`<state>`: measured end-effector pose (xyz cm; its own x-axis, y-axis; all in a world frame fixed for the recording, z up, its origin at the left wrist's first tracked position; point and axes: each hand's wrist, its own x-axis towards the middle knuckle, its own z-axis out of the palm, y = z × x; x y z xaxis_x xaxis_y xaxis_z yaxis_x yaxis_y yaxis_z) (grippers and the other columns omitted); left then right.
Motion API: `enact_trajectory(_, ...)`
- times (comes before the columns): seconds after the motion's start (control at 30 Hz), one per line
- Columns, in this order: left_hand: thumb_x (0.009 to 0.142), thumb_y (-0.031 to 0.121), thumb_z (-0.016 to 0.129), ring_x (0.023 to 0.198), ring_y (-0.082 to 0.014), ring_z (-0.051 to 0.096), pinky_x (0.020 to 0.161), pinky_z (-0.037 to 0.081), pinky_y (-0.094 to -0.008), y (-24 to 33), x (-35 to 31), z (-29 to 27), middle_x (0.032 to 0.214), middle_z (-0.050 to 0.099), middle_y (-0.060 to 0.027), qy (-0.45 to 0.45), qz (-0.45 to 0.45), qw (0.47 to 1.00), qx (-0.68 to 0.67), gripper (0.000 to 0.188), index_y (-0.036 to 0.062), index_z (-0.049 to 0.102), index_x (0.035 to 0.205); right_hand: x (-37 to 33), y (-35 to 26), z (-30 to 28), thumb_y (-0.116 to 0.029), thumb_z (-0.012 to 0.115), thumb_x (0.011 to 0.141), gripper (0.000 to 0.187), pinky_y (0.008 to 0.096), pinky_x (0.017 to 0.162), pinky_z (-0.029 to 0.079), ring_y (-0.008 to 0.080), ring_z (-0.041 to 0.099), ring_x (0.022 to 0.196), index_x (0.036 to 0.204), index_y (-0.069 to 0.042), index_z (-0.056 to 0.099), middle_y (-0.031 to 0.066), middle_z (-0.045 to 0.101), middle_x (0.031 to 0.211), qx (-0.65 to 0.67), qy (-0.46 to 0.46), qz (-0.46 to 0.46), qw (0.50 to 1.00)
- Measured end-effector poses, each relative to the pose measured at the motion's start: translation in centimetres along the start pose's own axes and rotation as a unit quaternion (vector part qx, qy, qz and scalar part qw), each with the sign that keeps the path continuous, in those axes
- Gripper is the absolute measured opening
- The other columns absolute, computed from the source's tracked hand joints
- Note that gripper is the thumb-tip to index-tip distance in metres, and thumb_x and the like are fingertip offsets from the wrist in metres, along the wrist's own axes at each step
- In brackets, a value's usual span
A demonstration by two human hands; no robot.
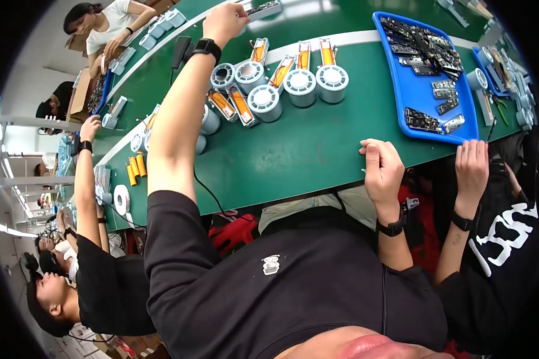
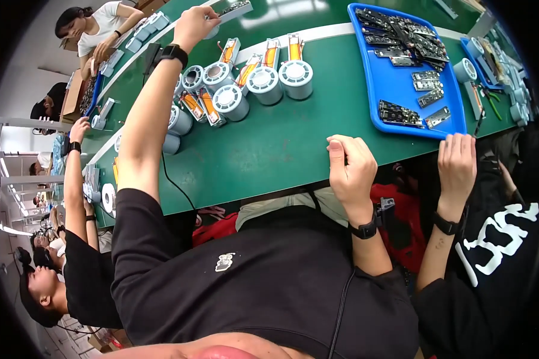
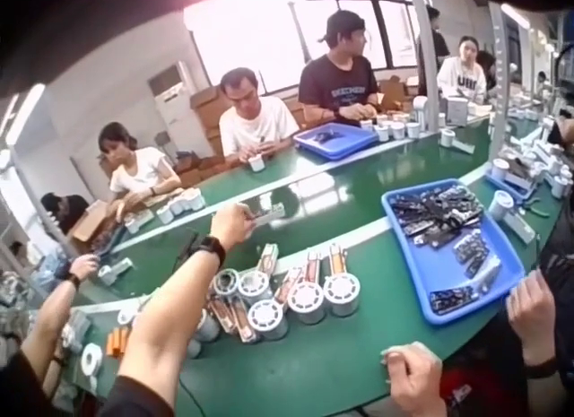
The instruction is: The person picks up a circuit board and a fan housing, then connects the wires from the battery and motor to the board. They press the board into the housing, tuck the wires inside, and place the assembled unit back onto the table.
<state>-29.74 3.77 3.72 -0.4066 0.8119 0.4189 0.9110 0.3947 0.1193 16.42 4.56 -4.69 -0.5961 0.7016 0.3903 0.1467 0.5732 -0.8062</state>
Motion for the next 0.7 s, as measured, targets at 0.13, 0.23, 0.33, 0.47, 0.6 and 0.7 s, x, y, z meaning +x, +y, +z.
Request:
enact_trajectory(0.13,0.080,0.032,0.080,0.084,-0.0335,0.072,0.077,0.057,-0.0415,-7.0,1.5,1.8,0.092,0.076,-0.0120,-0.057,-0.054,0.994,0.082,0.026,0.0094,0.078,0.092,0.2,-0.3,0.3,-0.021,0.055,0.105,0.028,0.0317,0.064,0.047,0.0199,0.063,0.073,0.097,0.001,0.070,0.0100,0.068,0.082,0.011,0.007,-0.013,1.000)
enact_trajectory(0.23,0.080,0.034,0.080,0.078,-0.0321,0.072,0.074,0.057,-0.0414,-2.5,1.6,1.7,0.086,0.076,-0.0121,-0.126,0.015,0.986,0.113,0.031,0.0052,0.078,0.091,0.1,-0.2,0.1,-0.020,0.055,0.105,0.026,0.0310,0.064,0.047,0.0193,0.063,0.072,0.097,0.001,0.070,0.0098,0.067,0.080,-0.022,-0.001,0.004,1.000)
enact_trajectory(0.33,0.084,0.017,0.073,0.083,-0.0391,0.071,0.077,0.056,-0.0440,9.0,-0.6,-4.7,0.098,0.073,-0.0208,-0.281,-0.054,0.953,0.103,0.022,0.0023,0.072,0.101,-0.2,0.1,-0.3,-0.020,0.056,0.104,0.026,0.0309,0.063,0.046,0.0189,0.063,0.072,0.097,0.000,0.070,0.0095,0.067,0.079,-0.031,0.012,0.015,0.999)
enact_trajectory(0.47,0.076,0.042,0.082,0.080,-0.0265,0.072,0.075,0.057,-0.0385,5.3,-1.7,-0.2,0.088,0.076,-0.0129,-0.362,-0.108,0.924,0.061,0.042,0.0029,0.078,0.091,-0.1,-0.3,0.1,-0.017,0.059,0.103,0.021,0.0300,0.062,0.046,0.0180,0.062,0.071,0.097,0.000,0.071,0.0090,0.067,0.080,-0.044,0.007,0.000,0.999)
enact_trajectory(0.6,0.081,0.025,0.075,0.077,-0.0250,0.069,0.070,0.056,-0.0385,3.4,-2.1,-1.5,0.084,0.072,-0.0066,-0.223,-0.092,0.960,-0.140,0.029,-0.0014,0.073,0.091,-0.1,-0.4,0.3,-0.012,0.062,0.101,0.015,0.0286,0.063,0.047,0.0164,0.062,0.071,0.097,0.001,0.070,0.0085,0.067,0.083,-0.036,-0.005,0.015,0.999)
enact_trajectory(0.7,0.083,0.020,0.073,0.076,-0.0346,0.070,0.070,0.055,-0.0435,14.5,-5.0,-10.5,0.079,0.070,-0.0192,0.279,0.131,0.895,-0.323,0.020,0.0002,0.072,0.081,-0.1,-0.1,-1.0,-0.009,0.063,0.099,0.012,0.0275,0.064,0.048,0.0154,0.062,0.072,0.098,0.001,0.070,0.0087,0.068,0.085,-0.019,-0.011,0.048,0.999)
